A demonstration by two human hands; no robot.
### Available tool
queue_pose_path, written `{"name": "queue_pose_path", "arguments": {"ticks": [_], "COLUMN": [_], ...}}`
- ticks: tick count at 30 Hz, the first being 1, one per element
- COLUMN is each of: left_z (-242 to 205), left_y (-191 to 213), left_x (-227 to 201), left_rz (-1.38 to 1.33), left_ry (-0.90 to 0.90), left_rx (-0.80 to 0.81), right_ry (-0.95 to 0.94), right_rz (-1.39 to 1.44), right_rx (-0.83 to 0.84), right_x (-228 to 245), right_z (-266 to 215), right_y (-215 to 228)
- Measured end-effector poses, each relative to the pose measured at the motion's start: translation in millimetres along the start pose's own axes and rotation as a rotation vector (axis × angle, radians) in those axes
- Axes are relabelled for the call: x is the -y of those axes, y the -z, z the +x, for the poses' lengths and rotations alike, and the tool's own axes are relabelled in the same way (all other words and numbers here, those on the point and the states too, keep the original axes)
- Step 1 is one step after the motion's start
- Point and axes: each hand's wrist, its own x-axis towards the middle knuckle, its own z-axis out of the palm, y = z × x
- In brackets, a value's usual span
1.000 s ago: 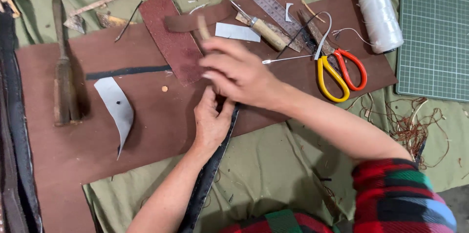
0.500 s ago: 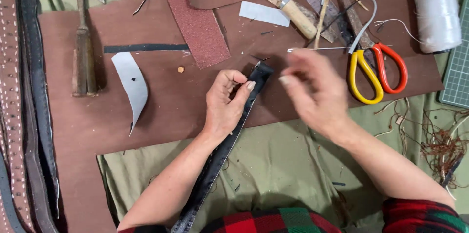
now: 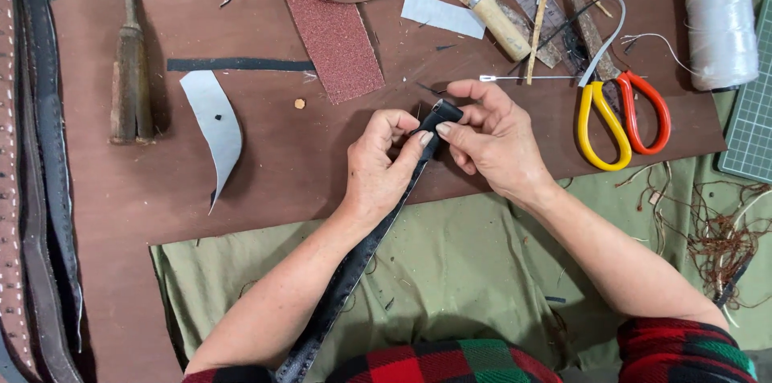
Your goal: Cutting leather strips and assembling keepers onto belts at a workshop station
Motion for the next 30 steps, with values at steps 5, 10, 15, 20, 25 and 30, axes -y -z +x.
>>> {"name": "queue_pose_path", "arguments": {"ticks": [5, 10, 15, 20, 25, 30], "left_z": [-3, -8, 0, 2, 3, 3], "left_y": [-6, -4, 5, 3, 3, 4], "left_x": [-8, -19, -9, -8, -6, -7], "left_rz": [0.05, 0.339, 0.585, 0.59, 0.535, 0.455], "left_ry": [-0.053, -0.387, -0.512, -0.51, -0.493, -0.403], "left_rx": [-0.017, -0.016, -0.079, -0.097, -0.091, -0.049], "right_ry": [0.0, 0.007, 0.014, 0.051, 0.07, 0.083], "right_rz": [-0.017, -0.065, -0.068, -0.136, -0.139, -0.127], "right_rx": [-0.028, -0.04, -0.045, -0.035, -0.013, 0.004], "right_x": [-6, -10, -8, -9, -4, -3], "right_z": [4, 6, 5, 4, 3, 1], "right_y": [3, 1, -1, -2, -5, -6]}}
